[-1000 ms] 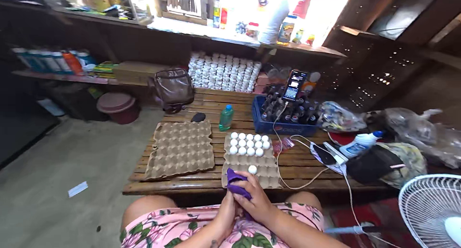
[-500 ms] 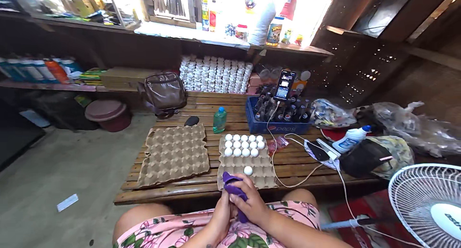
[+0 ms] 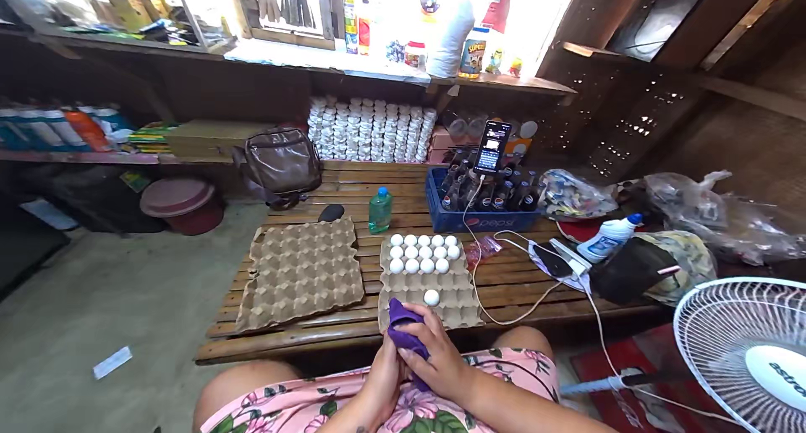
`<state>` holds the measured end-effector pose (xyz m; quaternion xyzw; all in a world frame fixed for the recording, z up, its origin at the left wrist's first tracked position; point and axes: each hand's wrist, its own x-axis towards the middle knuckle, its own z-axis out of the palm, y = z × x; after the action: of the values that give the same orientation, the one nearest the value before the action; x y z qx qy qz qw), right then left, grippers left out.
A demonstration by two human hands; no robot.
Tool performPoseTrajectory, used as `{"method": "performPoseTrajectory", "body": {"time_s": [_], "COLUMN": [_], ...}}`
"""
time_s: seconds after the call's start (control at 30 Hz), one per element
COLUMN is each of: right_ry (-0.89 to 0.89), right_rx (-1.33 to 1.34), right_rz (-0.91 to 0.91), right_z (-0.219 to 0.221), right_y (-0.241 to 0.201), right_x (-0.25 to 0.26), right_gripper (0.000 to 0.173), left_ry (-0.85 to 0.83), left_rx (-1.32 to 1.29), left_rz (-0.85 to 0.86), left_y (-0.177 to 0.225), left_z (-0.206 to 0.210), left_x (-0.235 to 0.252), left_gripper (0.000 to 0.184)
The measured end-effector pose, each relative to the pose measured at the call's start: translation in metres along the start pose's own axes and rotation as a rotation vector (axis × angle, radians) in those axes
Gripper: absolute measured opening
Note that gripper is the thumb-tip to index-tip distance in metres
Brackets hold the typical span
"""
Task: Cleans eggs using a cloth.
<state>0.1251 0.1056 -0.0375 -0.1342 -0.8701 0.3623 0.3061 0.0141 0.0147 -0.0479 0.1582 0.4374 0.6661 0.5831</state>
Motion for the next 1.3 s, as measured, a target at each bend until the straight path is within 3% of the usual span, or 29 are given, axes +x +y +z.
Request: {"method": "performPoseTrajectory", "body": {"time_s": [0.17,0.23,0.37,0.5,0.6,0.7,0.8,1.0,1.13,1.2,1.3], "right_ry": [0.113,0.134,0.065,0.027,0.064,0.120,0.099,0.008,-0.037,-0.023,0.060], "right_rx": [0.222,0.226,0.042,-0.063,0.134,0.349,0.396,0.175,0.054,0.111,0.323], "right_rz": [0.251,0.263,0.045,-0.119,0.106,0.371,0.478,0.222,0.017,0.059,0.282], "right_z": [-0.001,0.000,-0.002,-0.004,-0.005,-0.006,-0.006,-0.003,-0.004,-0.004,-0.005], "right_y": [0.001,0.001,0.002,0.004,0.002,-0.001,-0.004,-0.005,-0.004,-0.001,0.001], "right_x": [-0.001,-0.003,-0.006,-0.003,-0.002,0.001,0.002,-0.001,-0.001,-0.002,-0.001], "right_gripper": [0.052,0.050,0.037,0.028,0.032,0.035,0.039,0.037,0.027,0.029,0.037], "left_ry": [-0.063,-0.066,0.054,0.147,0.017,-0.019,-0.008,0.100,0.127,0.089,0.001], "left_rx": [0.072,0.074,-0.022,-0.100,-0.004,0.045,0.068,-0.057,-0.169,-0.109,0.028], "left_rz": [0.012,0.008,-0.026,-0.068,-0.028,-0.041,-0.048,-0.083,-0.079,-0.049,0.000], "left_y": [0.003,0.003,0.005,0.012,0.002,0.003,0.005,0.008,0.009,0.007,0.004], "left_z": [0.001,0.001,0.006,0.013,0.005,0.005,0.004,0.004,0.004,0.004,0.003], "left_x": [0.000,0.000,0.000,-0.005,0.000,0.000,-0.001,0.002,0.001,-0.001,-0.001], "left_gripper": [0.042,0.044,0.054,0.044,0.054,0.045,0.043,0.059,0.057,0.056,0.046]}}
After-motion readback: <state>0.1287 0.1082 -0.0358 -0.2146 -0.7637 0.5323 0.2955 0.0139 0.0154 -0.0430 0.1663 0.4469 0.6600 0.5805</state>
